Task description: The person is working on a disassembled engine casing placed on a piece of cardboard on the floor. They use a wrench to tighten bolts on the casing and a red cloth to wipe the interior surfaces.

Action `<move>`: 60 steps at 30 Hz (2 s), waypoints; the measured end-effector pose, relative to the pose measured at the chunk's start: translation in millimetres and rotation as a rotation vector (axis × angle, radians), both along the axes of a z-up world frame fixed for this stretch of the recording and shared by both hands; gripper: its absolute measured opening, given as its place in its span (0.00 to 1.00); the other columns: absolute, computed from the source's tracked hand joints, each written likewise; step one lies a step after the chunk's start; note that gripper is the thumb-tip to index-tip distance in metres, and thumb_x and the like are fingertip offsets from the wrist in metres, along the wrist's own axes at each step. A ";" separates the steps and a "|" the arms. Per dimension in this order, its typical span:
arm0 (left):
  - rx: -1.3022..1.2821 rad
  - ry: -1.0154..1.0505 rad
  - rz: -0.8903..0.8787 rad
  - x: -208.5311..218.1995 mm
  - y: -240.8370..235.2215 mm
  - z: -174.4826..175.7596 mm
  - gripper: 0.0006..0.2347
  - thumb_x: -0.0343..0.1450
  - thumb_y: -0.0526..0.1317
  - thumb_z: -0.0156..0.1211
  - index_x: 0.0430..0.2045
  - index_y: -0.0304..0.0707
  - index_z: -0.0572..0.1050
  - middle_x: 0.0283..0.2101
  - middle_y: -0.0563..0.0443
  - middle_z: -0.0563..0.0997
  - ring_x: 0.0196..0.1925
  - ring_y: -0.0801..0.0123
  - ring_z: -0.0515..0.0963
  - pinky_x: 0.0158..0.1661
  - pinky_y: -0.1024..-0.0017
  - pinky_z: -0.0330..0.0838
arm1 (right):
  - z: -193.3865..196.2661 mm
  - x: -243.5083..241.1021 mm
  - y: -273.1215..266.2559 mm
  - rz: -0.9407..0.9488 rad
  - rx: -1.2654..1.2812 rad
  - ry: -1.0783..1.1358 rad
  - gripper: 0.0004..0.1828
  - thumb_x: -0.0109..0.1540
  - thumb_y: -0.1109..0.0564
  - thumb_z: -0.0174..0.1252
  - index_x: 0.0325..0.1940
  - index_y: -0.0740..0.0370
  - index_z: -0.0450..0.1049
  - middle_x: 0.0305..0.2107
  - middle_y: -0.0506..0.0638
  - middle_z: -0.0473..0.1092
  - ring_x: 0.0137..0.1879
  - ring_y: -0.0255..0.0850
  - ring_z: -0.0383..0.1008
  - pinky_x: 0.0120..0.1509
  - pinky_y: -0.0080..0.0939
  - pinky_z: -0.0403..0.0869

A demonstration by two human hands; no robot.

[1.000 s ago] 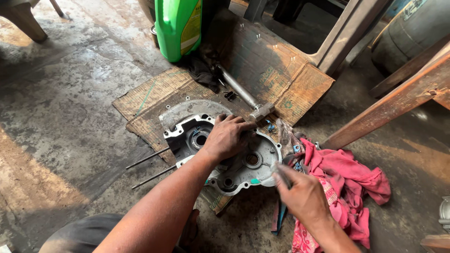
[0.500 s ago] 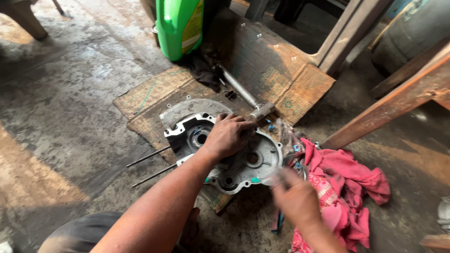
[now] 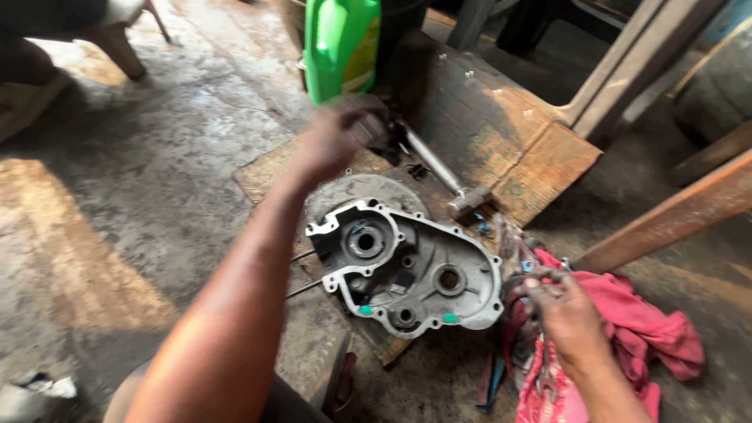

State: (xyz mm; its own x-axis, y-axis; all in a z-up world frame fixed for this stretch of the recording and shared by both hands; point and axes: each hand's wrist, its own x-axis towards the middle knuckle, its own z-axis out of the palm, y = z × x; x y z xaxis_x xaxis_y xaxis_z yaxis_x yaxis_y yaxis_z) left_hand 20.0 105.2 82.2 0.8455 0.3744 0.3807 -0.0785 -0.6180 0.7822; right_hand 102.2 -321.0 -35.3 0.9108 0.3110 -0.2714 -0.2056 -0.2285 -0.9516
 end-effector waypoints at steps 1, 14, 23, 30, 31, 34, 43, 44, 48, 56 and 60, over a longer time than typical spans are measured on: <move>-0.099 0.022 0.062 -13.4 18.5 14.0 0.18 0.73 0.45 0.63 0.56 0.39 0.76 0.55 0.40 0.81 0.56 0.60 0.80 0.55 0.65 0.75 | 1.8 2.7 -4.1 -0.012 0.014 0.027 0.10 0.65 0.59 0.57 0.51 0.60 0.72 0.34 0.49 0.77 0.29 0.31 0.68 0.30 0.33 0.68; -0.056 1.293 0.106 -41.3 40.8 -73.8 0.31 0.79 0.59 0.33 0.72 0.34 0.54 0.72 0.34 0.60 0.68 0.47 0.70 0.69 0.55 0.60 | 21.4 -38.4 32.8 0.191 -0.471 -0.166 0.27 0.59 0.38 0.66 0.45 0.65 0.78 0.34 0.56 0.79 0.40 0.45 0.78 0.49 0.43 0.75; -0.399 1.006 0.342 -28.3 46.3 -128.8 0.32 0.78 0.62 0.32 0.72 0.40 0.59 0.76 0.36 0.58 0.76 0.44 0.60 0.70 0.47 0.60 | 20.0 -38.7 47.9 0.266 -0.654 -0.290 0.33 0.57 0.36 0.64 0.52 0.66 0.76 0.42 0.65 0.79 0.51 0.55 0.81 0.58 0.51 0.75; -1.211 0.412 0.456 -33.2 22.9 -64.2 0.39 0.70 0.68 0.22 0.75 0.47 0.44 0.77 0.39 0.51 0.76 0.44 0.57 0.67 0.40 0.61 | 44.6 -60.1 44.4 0.161 -0.326 -0.446 0.17 0.64 0.49 0.60 0.46 0.66 0.72 0.33 0.63 0.78 0.38 0.54 0.79 0.44 0.48 0.76; -1.202 0.326 0.442 -38.1 26.4 -46.2 0.39 0.69 0.69 0.22 0.75 0.50 0.41 0.77 0.37 0.50 0.76 0.42 0.56 0.67 0.38 0.55 | 57.2 -63.4 40.1 0.102 -0.331 -0.530 0.16 0.63 0.51 0.61 0.47 0.65 0.70 0.33 0.61 0.77 0.39 0.52 0.79 0.43 0.46 0.76; -1.436 -0.196 0.155 -49.1 40.5 -7.5 0.40 0.75 0.70 0.27 0.71 0.33 0.56 0.69 0.31 0.67 0.69 0.44 0.71 0.67 0.43 0.65 | 103.7 -64.2 18.6 0.004 -0.375 -1.112 0.23 0.65 0.52 0.62 0.60 0.66 0.66 0.40 0.61 0.75 0.44 0.49 0.79 0.49 0.45 0.75; -1.654 -0.669 0.452 -44.4 25.5 -101.7 0.22 0.78 0.61 0.41 0.41 0.43 0.75 0.29 0.53 0.74 0.32 0.65 0.75 0.40 0.61 0.75 | 126.6 -74.9 24.8 0.140 -0.548 -1.520 0.31 0.56 0.58 0.63 0.64 0.60 0.68 0.50 0.58 0.76 0.47 0.55 0.77 0.54 0.55 0.75; -1.685 -0.687 0.484 -43.6 14.1 -114.7 0.21 0.78 0.61 0.43 0.39 0.44 0.76 0.25 0.55 0.75 0.29 0.67 0.75 0.37 0.63 0.76 | 121.2 -75.4 25.5 0.161 -0.557 -1.488 0.34 0.53 0.58 0.63 0.65 0.58 0.68 0.49 0.58 0.76 0.46 0.55 0.77 0.53 0.54 0.76; -1.778 -0.790 0.384 -34.1 2.0 -119.5 0.21 0.69 0.62 0.46 0.40 0.46 0.73 0.22 0.53 0.71 0.24 0.62 0.75 0.32 0.53 0.78 | 105.4 -63.1 28.2 0.217 -0.548 -1.478 0.39 0.53 0.61 0.60 0.71 0.57 0.65 0.48 0.60 0.76 0.48 0.58 0.78 0.59 0.55 0.76; -1.430 -0.885 0.205 -50.2 -11.9 -19.7 0.21 0.78 0.62 0.47 0.38 0.43 0.68 0.30 0.55 0.64 0.34 0.60 0.67 0.40 0.47 0.74 | 118.3 -52.3 10.7 0.179 -0.411 -1.323 0.36 0.61 0.58 0.58 0.75 0.58 0.61 0.37 0.57 0.76 0.42 0.54 0.78 0.51 0.51 0.76; -1.257 -0.601 -0.171 -78.5 -10.1 36.3 0.27 0.71 0.62 0.43 0.50 0.38 0.73 0.51 0.43 0.80 0.57 0.55 0.79 0.58 0.49 0.75 | 112.0 -45.6 -1.8 0.055 -0.330 -1.299 0.24 0.74 0.53 0.55 0.73 0.61 0.64 0.45 0.59 0.75 0.50 0.51 0.79 0.54 0.44 0.77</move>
State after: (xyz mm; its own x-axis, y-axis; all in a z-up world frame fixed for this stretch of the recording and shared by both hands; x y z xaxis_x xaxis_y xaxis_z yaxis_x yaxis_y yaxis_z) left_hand -58.5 95.0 118.5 0.7442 0.6411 0.1878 -0.5967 0.5115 0.6183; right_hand 56.6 -322.8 76.7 0.5528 0.4437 0.7054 0.8155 -0.4622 -0.3484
